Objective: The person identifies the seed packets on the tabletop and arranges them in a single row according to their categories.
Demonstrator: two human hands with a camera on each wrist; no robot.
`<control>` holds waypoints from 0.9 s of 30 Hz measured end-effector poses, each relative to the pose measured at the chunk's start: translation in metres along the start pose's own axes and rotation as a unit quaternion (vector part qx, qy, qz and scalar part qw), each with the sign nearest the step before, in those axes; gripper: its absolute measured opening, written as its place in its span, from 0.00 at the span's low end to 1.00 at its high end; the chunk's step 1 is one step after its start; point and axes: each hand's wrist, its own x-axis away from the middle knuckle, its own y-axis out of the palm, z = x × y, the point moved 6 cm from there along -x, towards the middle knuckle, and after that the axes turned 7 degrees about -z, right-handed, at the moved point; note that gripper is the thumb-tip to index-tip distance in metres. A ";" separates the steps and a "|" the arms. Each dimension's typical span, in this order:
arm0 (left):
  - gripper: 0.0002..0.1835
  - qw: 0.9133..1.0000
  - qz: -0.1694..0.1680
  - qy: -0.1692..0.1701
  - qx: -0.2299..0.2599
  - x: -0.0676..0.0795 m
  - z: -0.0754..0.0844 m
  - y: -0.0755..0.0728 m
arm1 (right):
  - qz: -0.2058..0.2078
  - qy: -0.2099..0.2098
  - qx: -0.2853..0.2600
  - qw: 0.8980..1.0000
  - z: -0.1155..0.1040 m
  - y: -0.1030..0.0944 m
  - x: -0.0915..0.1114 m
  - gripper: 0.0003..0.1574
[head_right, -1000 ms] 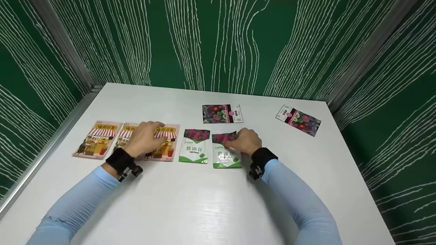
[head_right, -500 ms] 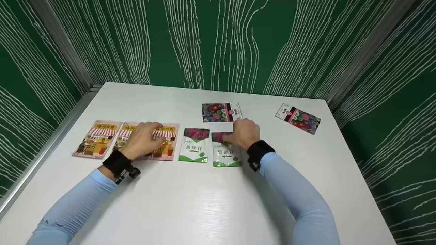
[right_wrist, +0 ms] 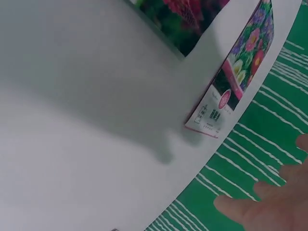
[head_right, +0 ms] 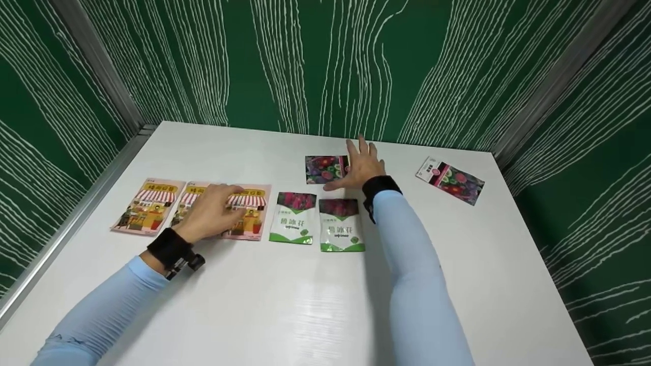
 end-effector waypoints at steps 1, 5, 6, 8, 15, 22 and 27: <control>0.30 1.000 0.000 -0.001 -0.001 0.001 -0.001 -0.001 | -0.003 0.006 0.001 1.000 0.001 0.002 -0.003 0.94; 0.29 1.000 0.001 0.000 -0.003 0.004 -0.003 -0.004 | -0.030 0.022 -0.005 0.999 0.004 0.018 -0.014 0.87; 0.29 1.000 0.001 0.001 -0.004 0.005 -0.003 -0.004 | -0.041 0.029 -0.007 0.999 0.005 0.024 -0.016 0.85; 0.29 1.000 -0.001 0.002 -0.004 0.005 -0.003 -0.005 | -0.060 0.047 -0.005 0.997 0.006 0.033 -0.018 0.80; 0.31 1.000 -0.009 0.013 -0.007 0.007 0.001 -0.007 | -0.035 0.111 0.104 0.988 0.005 0.025 -0.010 0.58; 0.28 1.000 -0.019 0.009 -0.017 0.012 -0.004 -0.003 | 0.015 0.146 0.063 0.987 0.018 0.007 -0.003 0.66; 0.29 1.000 -0.023 0.002 -0.014 0.013 -0.004 -0.001 | -0.002 0.167 -0.014 0.986 0.035 0.019 -0.007 0.77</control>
